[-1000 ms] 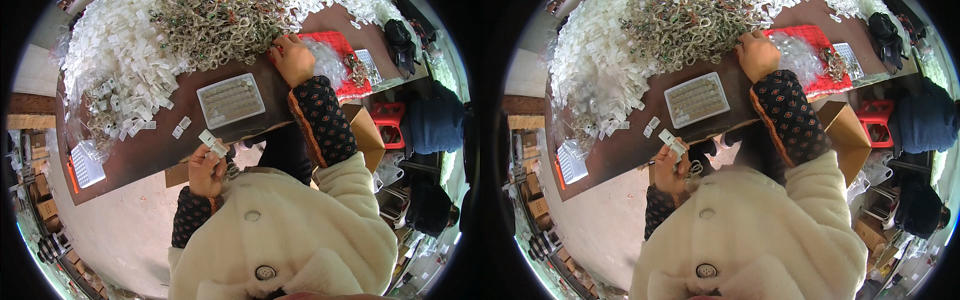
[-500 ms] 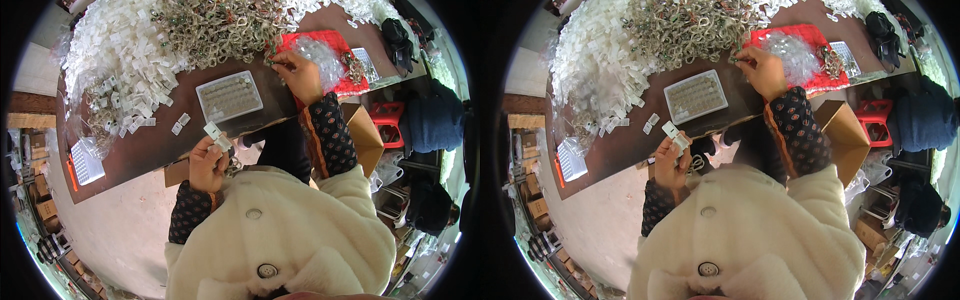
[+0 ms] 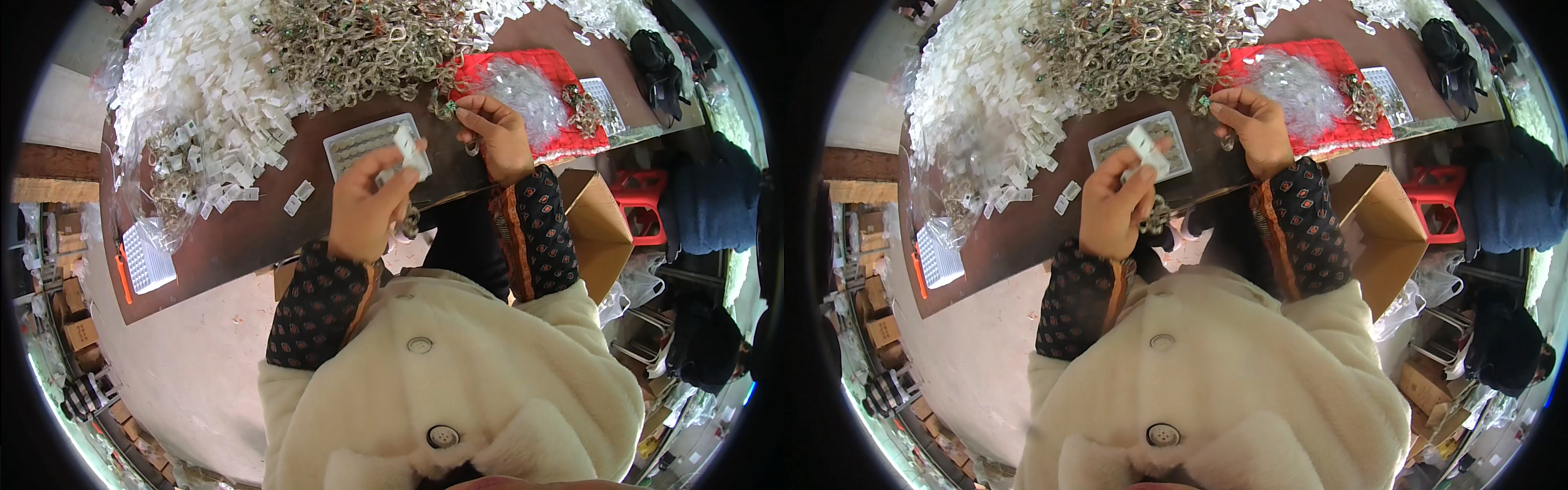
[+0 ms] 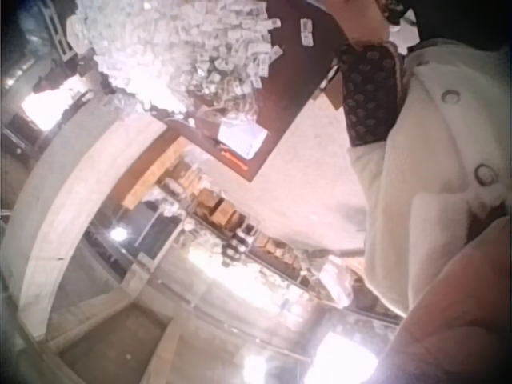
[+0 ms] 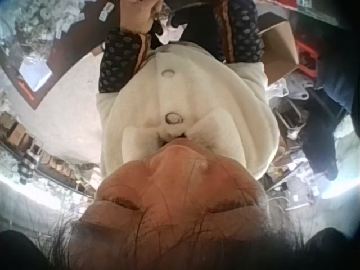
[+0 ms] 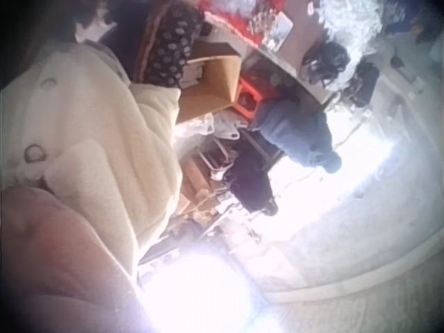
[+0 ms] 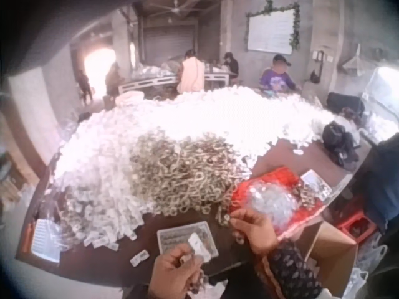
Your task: The person repeatedly picks small white plastic housings and metal contacts from a table, inserts the contacts into the housings, and places the assembled units into a compartmentalized tray. The person also briefly activates a small light attached to one assembly to verify it works before continuing.
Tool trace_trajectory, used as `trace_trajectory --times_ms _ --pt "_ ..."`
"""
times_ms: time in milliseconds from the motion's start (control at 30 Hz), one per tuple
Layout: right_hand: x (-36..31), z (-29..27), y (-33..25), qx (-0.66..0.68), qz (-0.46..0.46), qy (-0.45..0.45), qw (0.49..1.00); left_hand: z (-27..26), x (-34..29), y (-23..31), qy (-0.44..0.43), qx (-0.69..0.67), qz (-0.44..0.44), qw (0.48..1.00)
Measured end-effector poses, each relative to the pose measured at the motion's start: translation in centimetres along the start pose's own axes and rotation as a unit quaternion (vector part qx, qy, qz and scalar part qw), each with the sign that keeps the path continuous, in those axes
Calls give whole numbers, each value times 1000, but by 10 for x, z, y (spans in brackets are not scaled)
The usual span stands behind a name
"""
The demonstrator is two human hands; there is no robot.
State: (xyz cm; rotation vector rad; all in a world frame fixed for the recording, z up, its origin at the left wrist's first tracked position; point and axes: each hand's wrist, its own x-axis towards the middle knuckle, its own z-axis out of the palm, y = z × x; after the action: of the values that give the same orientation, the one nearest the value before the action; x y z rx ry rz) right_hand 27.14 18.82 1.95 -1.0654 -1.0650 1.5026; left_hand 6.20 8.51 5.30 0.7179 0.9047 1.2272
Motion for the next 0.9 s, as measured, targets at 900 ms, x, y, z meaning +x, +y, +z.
trace_trajectory --times_ms 900 --pt "0 -34 1 225 132 -139 955 38 72 -18 -8 273 173 946"
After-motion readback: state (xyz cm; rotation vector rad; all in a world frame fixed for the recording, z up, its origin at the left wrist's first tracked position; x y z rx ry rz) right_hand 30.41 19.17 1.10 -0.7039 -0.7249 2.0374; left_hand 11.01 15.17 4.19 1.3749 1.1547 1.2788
